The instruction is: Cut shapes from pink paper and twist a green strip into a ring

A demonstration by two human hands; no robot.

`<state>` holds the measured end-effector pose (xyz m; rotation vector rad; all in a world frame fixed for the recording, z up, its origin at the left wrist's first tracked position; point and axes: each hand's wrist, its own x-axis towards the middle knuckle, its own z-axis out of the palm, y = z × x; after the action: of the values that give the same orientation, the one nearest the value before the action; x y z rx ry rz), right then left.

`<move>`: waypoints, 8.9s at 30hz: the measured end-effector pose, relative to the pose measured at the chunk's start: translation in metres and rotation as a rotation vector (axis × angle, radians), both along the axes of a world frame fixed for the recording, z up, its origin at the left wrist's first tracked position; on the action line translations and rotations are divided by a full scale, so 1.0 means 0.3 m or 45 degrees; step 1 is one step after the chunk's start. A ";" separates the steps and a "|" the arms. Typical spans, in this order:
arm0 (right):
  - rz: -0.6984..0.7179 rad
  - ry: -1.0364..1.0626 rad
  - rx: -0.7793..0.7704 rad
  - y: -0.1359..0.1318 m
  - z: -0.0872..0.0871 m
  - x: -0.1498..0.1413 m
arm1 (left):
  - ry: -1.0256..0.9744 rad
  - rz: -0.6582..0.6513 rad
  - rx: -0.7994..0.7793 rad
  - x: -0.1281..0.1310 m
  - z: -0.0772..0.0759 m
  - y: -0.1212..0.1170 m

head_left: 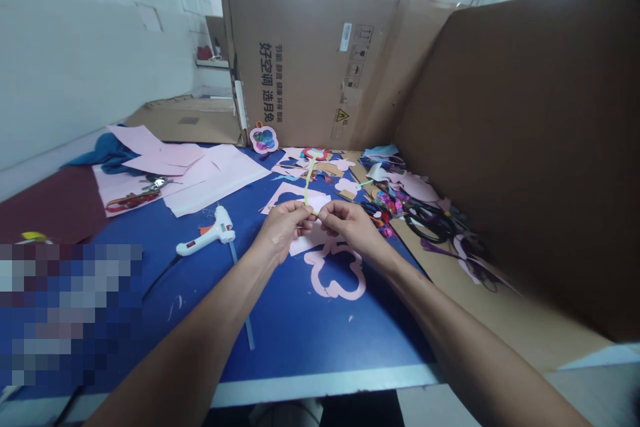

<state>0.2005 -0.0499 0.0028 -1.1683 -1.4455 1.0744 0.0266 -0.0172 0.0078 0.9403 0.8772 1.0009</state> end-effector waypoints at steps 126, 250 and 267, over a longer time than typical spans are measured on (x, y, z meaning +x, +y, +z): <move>-0.135 0.005 0.172 0.027 -0.027 0.030 | 0.404 -0.078 0.314 -0.022 0.026 0.001; -0.143 -0.178 0.199 0.016 -0.006 0.044 | 0.305 0.021 0.233 0.000 0.020 -0.008; -0.172 -0.139 0.207 0.022 -0.005 0.058 | 0.263 0.001 0.241 0.006 0.017 -0.011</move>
<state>0.2178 -0.0433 0.0013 -1.2038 -1.4853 0.7957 0.0285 -0.0207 0.0129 1.2205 0.9656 1.0120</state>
